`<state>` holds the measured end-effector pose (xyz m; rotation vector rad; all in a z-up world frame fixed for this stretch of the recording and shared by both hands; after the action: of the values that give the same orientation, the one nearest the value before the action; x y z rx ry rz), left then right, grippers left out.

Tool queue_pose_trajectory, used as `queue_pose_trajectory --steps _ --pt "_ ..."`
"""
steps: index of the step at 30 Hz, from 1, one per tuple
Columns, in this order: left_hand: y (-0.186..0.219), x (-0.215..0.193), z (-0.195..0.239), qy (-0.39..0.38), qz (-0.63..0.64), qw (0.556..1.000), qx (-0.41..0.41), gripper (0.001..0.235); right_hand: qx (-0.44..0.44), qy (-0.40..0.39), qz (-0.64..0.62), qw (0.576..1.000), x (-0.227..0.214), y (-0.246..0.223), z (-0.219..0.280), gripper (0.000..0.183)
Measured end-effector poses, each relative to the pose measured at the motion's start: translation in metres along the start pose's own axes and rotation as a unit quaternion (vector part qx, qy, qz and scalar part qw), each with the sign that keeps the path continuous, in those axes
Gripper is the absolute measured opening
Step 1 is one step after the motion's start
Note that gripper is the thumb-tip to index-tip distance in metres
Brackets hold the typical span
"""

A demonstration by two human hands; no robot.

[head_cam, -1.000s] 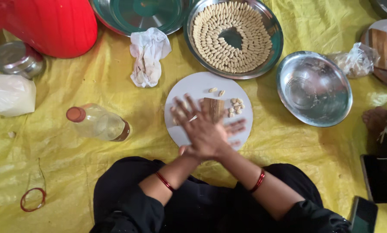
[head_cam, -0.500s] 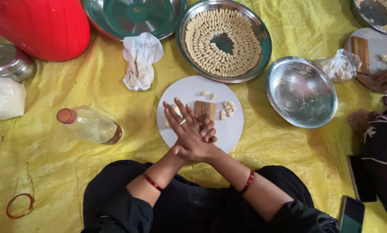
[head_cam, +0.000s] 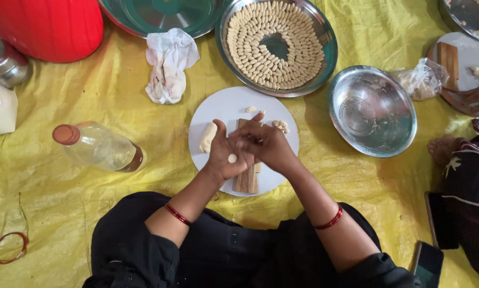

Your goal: The person rolls small pieces of dough between their palms and presses them onto a grooved wooden board to create ridged shapes, then places them on a metal tray. The person repeats this process continuously.

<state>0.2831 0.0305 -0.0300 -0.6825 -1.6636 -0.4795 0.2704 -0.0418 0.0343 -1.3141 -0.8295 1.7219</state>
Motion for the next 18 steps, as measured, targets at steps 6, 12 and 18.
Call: queue_pose_trajectory --steps 6,12,18 --pt "0.025 -0.027 -0.011 0.090 -0.131 0.984 0.078 0.104 -0.088 0.074 0.130 0.985 0.017 -0.008 0.006 0.020" --pt "0.058 -0.043 -0.013 0.088 -0.735 0.671 0.049 0.069 0.101 0.162 0.054 0.980 -0.034 0.064 -0.029 0.021" --pt "0.031 -0.046 0.009 -0.060 -0.952 0.278 -0.113 0.079 0.002 0.211 0.206 0.956 -0.020 0.087 -0.036 0.018"
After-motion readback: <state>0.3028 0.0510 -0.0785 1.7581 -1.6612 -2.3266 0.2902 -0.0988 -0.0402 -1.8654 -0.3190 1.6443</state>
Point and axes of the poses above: each hand's wrist, its own z-axis away from the middle knuckle, its own x-axis out of the palm, y = z × x, the point moved 7 cm from there along -z, towards the middle knuckle, and after that the axes turned 15 degrees about x, right-handed, at the moved point
